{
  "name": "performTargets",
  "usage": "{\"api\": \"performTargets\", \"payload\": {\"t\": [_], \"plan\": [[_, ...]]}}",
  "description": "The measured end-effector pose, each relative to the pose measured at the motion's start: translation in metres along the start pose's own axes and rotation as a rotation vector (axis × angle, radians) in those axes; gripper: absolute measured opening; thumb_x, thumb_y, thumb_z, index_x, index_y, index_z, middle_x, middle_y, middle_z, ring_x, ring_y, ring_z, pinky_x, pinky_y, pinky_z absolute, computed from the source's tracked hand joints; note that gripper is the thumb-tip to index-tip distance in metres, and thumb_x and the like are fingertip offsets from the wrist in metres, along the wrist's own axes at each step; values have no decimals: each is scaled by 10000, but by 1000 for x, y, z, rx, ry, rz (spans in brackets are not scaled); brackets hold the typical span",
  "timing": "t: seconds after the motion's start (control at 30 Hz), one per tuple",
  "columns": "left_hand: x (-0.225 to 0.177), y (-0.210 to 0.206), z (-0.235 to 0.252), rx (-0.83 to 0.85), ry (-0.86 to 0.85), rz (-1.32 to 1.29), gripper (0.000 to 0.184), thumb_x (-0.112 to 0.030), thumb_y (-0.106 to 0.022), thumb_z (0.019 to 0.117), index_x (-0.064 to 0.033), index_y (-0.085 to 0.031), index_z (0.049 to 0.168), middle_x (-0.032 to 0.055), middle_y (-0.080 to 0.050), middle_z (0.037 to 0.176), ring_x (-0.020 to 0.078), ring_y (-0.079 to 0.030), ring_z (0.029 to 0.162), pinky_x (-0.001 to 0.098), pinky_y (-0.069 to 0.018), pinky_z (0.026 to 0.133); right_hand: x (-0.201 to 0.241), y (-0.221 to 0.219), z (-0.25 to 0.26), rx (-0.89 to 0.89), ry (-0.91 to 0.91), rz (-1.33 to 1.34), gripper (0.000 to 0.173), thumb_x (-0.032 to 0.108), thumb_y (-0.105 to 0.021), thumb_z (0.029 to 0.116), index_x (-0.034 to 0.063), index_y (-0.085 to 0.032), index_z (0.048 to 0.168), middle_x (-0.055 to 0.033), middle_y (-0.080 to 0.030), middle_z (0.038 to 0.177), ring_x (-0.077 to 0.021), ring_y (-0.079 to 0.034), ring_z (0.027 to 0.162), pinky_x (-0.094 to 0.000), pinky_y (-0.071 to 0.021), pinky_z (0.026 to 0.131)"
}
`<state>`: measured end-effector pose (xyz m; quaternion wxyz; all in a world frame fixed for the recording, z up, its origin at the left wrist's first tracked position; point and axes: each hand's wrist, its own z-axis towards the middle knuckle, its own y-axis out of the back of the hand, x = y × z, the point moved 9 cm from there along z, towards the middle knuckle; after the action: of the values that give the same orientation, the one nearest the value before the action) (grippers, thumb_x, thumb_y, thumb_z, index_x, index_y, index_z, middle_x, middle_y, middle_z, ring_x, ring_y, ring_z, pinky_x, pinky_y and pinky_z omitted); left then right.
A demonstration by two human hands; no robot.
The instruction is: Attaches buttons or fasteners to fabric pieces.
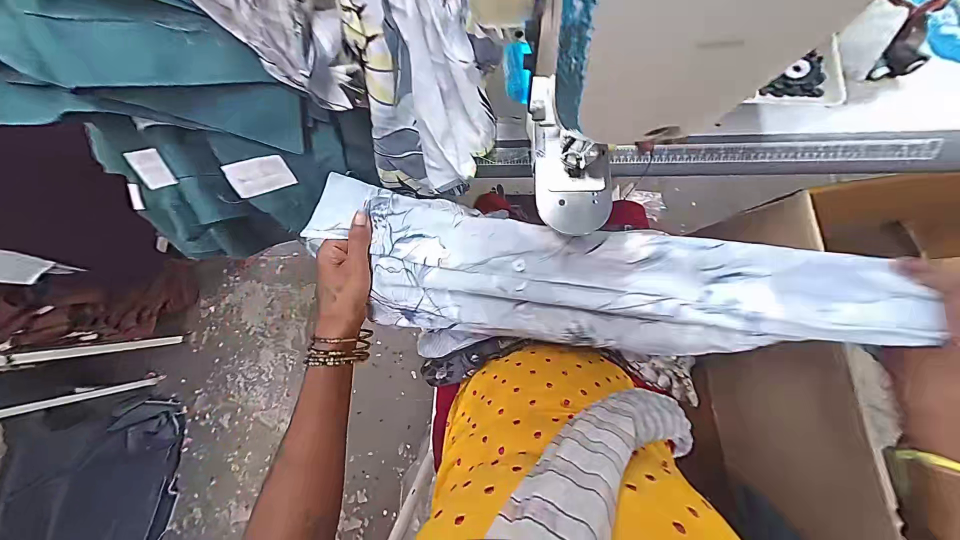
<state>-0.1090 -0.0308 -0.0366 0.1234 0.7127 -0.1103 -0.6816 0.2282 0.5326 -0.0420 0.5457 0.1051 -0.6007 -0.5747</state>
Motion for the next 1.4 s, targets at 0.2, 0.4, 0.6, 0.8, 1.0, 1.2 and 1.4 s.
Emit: {"api": "performTargets", "payload": {"t": [0.2,0.4,0.6,0.8,1.0,1.2,1.4], "plan": [[99,12,-8,9,274,135,470,-492,-445,1075,-115,-567,822,-25,-592,701,54,-612,648,296,-537,647,-35,-142,-164,1328,-279,-543,426,173,-670,983,29,-620,1381,-326,-614,1325,-546,-563,1244,-747,-422,982],[92,15,-10,20,248,93,479,-533,-420,1071,-139,-574,847,-38,-594,713,37,-612,654,281,-543,641,156,-153,-21,622,81,-243,323,240,-519,1058,-16,-716,1078,-283,-704,1018,-508,-691,925,-713,-508,718],[101,21,-20,-14,289,44,505,-557,-389,1072,-140,-601,882,-37,-618,733,33,-623,668,274,-550,645,359,-256,-36,649,623,417,183,205,-694,960,78,-769,1069,-105,-713,1003,-258,-694,958,-432,-592,780],[113,32,-25,-75,315,-101,481,-533,-371,1084,-127,-629,1074,-34,-669,879,32,-666,799,296,-584,763,395,-295,-57,565,814,206,179,161,-716,904,52,-753,1041,-124,-670,925,-311,-657,872,-416,-533,652],[140,55,-18,-139,346,-168,477,-518,-368,1091,-128,-600,1237,-31,-690,998,27,-684,879,282,-588,824,325,-260,-61,392,883,102,238,52,-609,951,97,-774,1116,-108,-727,965,-260,-660,804,-354,-536,667],[150,49,-6,-176,343,-218,389,-430,-395,1105,-117,-610,1190,-60,-701,992,17,-687,928,278,-585,871,302,-246,-68,393,913,105,237,67,-600,978,103,-755,1153,-90,-718,932,-239,-654,794,-324,-533,685],[150,67,-5,-190,268,-179,405,-449,-369,1107,-134,-618,1161,-66,-691,959,20,-688,883,279,-590,841,277,-241,-67,474,763,111,219,105,-607,1001,115,-768,1150,-88,-720,930,-218,-683,843,-310,-564,728]]}}
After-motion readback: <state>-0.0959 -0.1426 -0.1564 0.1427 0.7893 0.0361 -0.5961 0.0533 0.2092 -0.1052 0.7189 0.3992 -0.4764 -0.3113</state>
